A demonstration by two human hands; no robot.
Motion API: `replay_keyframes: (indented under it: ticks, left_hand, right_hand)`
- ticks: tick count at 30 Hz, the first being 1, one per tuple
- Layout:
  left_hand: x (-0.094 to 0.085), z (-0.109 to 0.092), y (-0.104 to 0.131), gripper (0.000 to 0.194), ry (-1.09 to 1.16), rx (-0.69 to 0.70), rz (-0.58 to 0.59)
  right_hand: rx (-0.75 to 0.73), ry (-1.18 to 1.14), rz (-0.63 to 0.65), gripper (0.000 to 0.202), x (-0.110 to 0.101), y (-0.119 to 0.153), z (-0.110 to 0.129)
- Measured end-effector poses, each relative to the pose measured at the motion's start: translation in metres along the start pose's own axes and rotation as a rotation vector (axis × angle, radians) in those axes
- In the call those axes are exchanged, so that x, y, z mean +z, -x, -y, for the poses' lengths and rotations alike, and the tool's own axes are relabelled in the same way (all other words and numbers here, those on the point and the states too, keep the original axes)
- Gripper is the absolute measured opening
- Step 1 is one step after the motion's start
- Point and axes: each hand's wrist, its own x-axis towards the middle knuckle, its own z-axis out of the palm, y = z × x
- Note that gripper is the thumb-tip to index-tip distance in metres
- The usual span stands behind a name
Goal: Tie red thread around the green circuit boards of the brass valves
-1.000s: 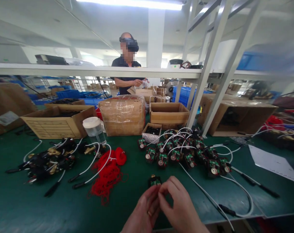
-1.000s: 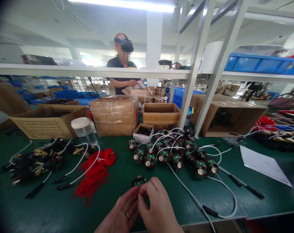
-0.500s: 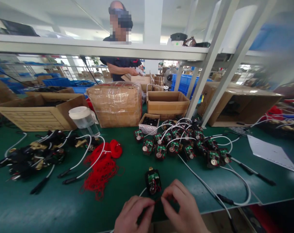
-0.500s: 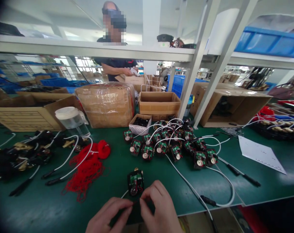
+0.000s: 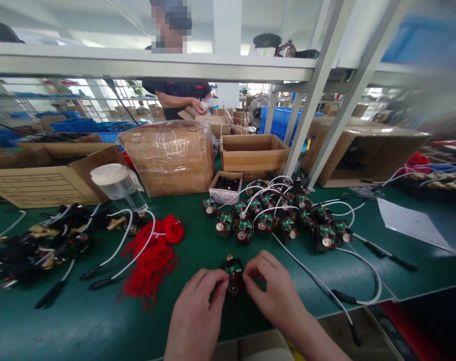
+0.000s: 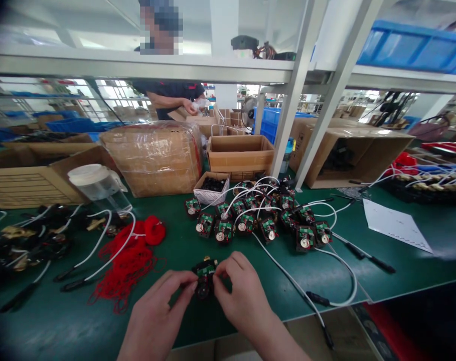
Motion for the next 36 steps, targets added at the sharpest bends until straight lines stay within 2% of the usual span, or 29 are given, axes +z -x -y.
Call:
replay_keyframes:
  ticks: [7,17,26,36]
  left_hand:
    - [-0.001,-0.005,-0.008,0.014,-0.06,-0.01,-0.007]
    - [0.004,0.0,-0.015,0.009,-0.204,0.052,-0.081]
    - [0.005,-0.001,-0.014,0.016,-0.347,0.117,-0.062]
    - [0.006,0.001,-0.015,0.018,-0.365,0.132,-0.081]
  right_hand:
    - [-0.025,0.019,-0.005,0.016,0.003,-0.01,0.001]
    - [-0.045,0.127,-0.041,0.019,0.014,-0.012,0.0]
    - [0.003,0.17,-0.067,0.022,0.016,-0.014,0.005]
    - [0.093,0.111,0.007,0.021,0.013,-0.018,0.003]
